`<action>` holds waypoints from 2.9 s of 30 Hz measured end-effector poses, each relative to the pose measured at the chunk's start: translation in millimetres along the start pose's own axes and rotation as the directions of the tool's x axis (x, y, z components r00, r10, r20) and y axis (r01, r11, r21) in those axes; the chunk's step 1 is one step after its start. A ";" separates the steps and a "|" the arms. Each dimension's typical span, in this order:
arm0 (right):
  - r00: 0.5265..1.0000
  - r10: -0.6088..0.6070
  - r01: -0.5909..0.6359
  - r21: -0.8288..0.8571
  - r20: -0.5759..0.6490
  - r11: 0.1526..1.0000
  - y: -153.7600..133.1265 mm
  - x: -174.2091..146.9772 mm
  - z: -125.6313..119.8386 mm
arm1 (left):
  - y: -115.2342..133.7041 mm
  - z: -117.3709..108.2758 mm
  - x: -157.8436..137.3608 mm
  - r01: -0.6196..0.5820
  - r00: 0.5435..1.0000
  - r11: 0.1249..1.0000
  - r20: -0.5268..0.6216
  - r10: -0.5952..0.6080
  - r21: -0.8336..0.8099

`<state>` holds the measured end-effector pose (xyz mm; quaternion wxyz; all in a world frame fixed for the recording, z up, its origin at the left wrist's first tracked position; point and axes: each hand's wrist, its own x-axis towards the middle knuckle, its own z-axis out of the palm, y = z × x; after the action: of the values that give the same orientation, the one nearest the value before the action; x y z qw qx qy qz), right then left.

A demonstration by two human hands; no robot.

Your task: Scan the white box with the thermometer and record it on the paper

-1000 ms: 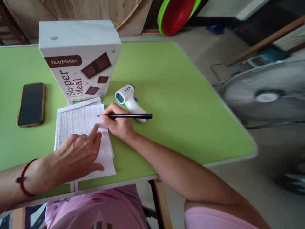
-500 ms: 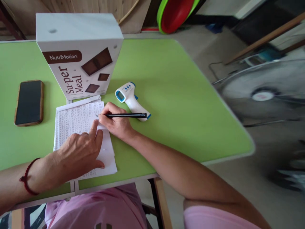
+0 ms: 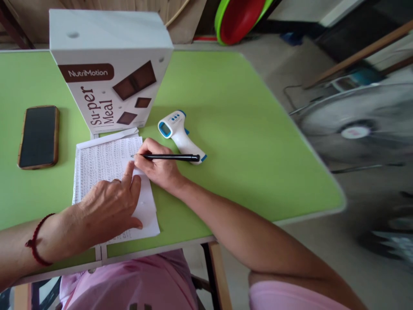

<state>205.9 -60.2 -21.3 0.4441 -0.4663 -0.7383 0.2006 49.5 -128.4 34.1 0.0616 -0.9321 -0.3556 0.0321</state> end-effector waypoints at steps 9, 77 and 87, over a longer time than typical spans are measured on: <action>1.000 0.021 -0.021 -0.003 0.003 1.000 -0.2 0.2 -0.4 | -1.3 1.1 -2.5 0.000 1.000 1.000 -0.026 0.000 0.006; 0.995 -0.027 0.020 -0.079 -0.096 0.997 6.5 1.2 -4.1 | -9.5 -9.2 6.4 -0.049 0.989 0.998 0.139 0.053 -0.032; 0.996 -0.050 0.044 -0.073 -0.081 0.996 5.8 2.0 -3.9 | -8.9 -6.7 4.3 -0.058 0.995 0.998 0.084 0.057 0.006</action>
<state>211.8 -56.2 -22.4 0.4618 -0.4722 -0.7368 0.1444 47.6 -119.6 41.9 0.0495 -0.9396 -0.3306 0.0743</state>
